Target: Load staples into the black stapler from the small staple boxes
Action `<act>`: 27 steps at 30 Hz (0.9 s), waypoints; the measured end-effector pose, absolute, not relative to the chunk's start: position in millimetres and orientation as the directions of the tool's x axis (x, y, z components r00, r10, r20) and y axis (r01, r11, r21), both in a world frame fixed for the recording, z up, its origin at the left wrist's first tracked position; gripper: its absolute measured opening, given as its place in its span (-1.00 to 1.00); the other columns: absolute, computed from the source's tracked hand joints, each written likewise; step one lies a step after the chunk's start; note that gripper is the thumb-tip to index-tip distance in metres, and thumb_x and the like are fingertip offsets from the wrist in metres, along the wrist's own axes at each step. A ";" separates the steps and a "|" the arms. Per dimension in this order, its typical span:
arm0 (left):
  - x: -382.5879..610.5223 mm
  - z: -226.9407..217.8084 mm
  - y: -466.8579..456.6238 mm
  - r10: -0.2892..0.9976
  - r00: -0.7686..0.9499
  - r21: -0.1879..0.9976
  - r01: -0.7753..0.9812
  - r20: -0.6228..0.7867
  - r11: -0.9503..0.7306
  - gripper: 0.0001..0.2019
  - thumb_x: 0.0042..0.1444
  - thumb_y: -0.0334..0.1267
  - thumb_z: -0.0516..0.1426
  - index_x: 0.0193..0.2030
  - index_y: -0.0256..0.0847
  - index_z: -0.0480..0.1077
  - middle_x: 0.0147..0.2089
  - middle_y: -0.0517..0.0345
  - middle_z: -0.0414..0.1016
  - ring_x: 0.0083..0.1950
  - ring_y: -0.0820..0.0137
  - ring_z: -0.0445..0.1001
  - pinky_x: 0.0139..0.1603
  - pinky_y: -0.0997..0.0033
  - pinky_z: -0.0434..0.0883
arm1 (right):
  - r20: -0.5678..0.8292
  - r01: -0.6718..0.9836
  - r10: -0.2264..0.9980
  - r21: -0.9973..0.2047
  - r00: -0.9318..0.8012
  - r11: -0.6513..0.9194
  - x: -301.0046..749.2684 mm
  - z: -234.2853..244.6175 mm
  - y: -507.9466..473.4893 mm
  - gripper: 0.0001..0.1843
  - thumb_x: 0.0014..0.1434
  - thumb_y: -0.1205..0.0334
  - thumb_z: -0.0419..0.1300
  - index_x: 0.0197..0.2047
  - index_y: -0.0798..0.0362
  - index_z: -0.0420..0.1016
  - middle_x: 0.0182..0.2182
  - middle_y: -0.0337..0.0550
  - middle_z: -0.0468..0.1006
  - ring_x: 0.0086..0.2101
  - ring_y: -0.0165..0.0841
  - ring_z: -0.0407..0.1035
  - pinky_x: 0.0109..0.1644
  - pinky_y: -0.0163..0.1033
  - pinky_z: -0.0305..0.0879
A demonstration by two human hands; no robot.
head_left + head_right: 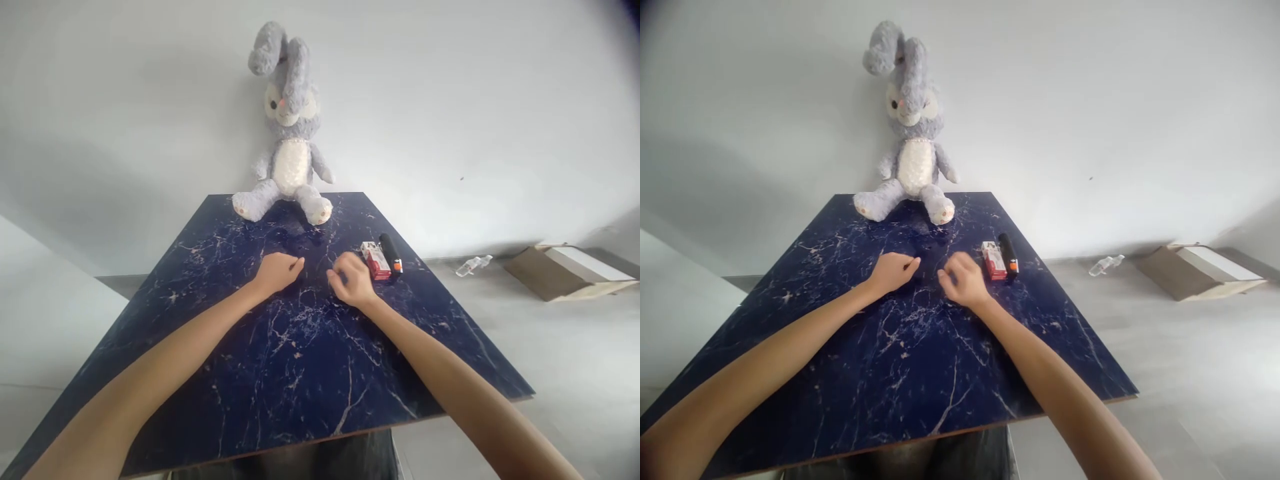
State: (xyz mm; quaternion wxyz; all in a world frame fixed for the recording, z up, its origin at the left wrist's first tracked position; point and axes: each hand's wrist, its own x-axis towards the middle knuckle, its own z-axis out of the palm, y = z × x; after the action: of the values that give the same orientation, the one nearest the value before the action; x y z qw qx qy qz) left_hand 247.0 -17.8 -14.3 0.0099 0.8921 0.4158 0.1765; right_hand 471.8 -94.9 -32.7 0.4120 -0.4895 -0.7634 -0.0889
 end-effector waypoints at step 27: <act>208.9 -20.1 -4.6 0.799 0.588 0.152 0.785 0.127 -0.601 -0.47 0.34 -0.03 -0.10 -0.38 -0.17 0.62 -0.34 -0.05 0.60 -0.27 0.20 0.55 -0.17 0.26 0.36 | 0.289 0.895 0.886 -0.157 -0.363 0.418 400.3 -33.1 -29.0 -0.59 0.28 0.14 0.06 -0.59 0.04 0.36 -0.54 -0.20 0.50 -0.49 -0.40 0.26 -0.37 -0.23 -0.11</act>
State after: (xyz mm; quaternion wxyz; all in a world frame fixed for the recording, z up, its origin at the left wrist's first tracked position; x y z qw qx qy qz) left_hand 208.9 -4.6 -20.1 0.0398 0.8901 0.4449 0.0911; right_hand 400.3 -29.0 -33.1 0.1661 -0.5394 -0.8254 -0.0136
